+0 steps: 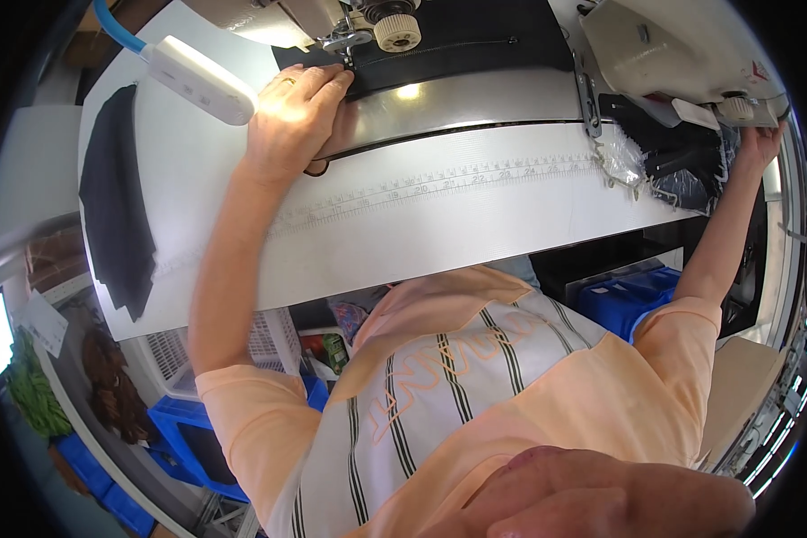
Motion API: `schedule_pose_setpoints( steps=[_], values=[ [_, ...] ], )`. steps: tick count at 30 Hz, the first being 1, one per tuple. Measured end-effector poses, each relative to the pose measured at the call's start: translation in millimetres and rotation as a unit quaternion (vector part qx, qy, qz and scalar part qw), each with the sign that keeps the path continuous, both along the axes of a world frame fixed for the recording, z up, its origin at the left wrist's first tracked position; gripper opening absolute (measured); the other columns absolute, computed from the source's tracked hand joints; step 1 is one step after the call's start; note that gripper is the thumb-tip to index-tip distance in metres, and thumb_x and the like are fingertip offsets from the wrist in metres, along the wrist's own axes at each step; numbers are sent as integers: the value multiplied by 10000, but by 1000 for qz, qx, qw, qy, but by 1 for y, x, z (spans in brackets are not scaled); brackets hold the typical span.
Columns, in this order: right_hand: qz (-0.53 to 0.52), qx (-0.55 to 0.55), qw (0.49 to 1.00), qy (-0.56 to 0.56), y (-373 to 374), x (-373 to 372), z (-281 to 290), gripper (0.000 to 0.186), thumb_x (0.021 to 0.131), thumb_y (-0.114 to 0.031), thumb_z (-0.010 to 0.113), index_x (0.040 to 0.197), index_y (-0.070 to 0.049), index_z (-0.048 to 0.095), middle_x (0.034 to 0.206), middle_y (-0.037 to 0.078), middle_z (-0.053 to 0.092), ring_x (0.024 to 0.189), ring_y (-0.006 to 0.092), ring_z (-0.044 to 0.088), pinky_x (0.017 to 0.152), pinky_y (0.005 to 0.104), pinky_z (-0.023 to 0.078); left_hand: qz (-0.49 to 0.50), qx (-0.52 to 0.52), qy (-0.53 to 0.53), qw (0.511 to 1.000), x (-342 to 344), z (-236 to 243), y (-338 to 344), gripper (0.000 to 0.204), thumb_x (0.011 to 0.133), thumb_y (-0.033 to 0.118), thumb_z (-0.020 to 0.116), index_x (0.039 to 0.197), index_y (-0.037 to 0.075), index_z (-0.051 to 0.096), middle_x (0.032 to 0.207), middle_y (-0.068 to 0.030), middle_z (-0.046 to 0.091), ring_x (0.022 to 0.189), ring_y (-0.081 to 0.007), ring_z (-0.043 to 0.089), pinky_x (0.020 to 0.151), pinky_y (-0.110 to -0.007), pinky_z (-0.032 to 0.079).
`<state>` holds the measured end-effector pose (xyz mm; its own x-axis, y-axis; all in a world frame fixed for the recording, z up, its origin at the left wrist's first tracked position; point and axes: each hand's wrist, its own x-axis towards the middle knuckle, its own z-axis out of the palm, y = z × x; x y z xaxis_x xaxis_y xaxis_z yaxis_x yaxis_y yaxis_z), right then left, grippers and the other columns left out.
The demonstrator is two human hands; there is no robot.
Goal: Sewing a zipper onto black fabric pieces using an industrial sewing machine.
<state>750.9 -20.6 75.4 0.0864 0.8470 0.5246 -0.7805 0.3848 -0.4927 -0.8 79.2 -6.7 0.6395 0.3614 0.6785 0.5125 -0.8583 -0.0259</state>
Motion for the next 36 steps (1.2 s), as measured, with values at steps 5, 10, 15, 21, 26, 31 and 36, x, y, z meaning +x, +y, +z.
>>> schedule_pose_setpoints(
  steps=[5, 10, 15, 21, 26, 31, 36],
  values=[
    [-716, -56, 644, -264, -6, -179, 40, 311, 963, -167, 523, 1096, 100, 613, 983, 189, 683, 960, 272, 654, 973, 425, 483, 28, -31, 36, 998, -8, 2, -15, 296, 731, 24, 669, 1022, 62, 701, 1056, -88, 703, 863, -253, 686, 771, -337, 548],
    [-355, 73, 630, -687, -5, -424, -12, 236, 923, -85, 587, 1139, -56, 678, 1159, 77, 667, 1070, 229, 609, 945, 347, 461, 44, -30, 41, 998, -5, -2, -20, 317, 716, 49, 663, 1030, 57, 702, 1087, -101, 700, 885, -251, 688, 791, -342, 542],
    [-282, 152, 598, -735, 62, -522, -72, 270, 843, -109, 675, 1112, -106, 695, 1127, 52, 641, 1016, 274, 568, 883, 365, 467, 34, -19, 23, 999, -5, -1, -17, 316, 705, 50, 662, 1018, 55, 707, 1073, -99, 705, 914, -237, 689, 791, -341, 543],
    [-323, 232, 519, -757, 81, -531, -96, 403, 680, -163, 775, 1080, -164, 720, 1032, 32, 633, 968, 213, 579, 738, 348, 493, 36, -17, 24, 999, -6, -1, -18, 308, 706, 45, 667, 1012, 52, 709, 1070, -101, 706, 949, -224, 690, 801, -337, 547],
    [-327, 254, 505, -758, 80, -530, -95, 417, 701, -170, 765, 1113, -178, 704, 1074, 25, 638, 996, 206, 583, 751, 336, 490, 41, -16, 22, 999, -5, -3, -18, 228, 721, 73, 734, 946, 60, 708, 1003, -75, 713, 908, -197, 697, 762, -335, 564],
    [-337, 257, 495, -758, 80, -526, -92, 401, 715, -174, 761, 1111, -185, 701, 1135, 5, 643, 1031, 188, 582, 761, 325, 492, 46, -6, 21, 999, -1, -5, -19, 253, 704, 67, 741, 955, 58, 714, 1025, -85, 713, 909, -214, 697, 738, -310, 568],
    [-350, 264, 499, -748, 79, -528, -94, 349, 717, -189, 763, 1063, -196, 719, 1092, -46, 673, 1000, 155, 598, 757, 298, 501, 51, -22, 11, 998, -1, -5, -21, 259, 703, 63, 744, 960, 58, 716, 1033, -81, 713, 880, -203, 688, 694, -303, 574]
  ],
)
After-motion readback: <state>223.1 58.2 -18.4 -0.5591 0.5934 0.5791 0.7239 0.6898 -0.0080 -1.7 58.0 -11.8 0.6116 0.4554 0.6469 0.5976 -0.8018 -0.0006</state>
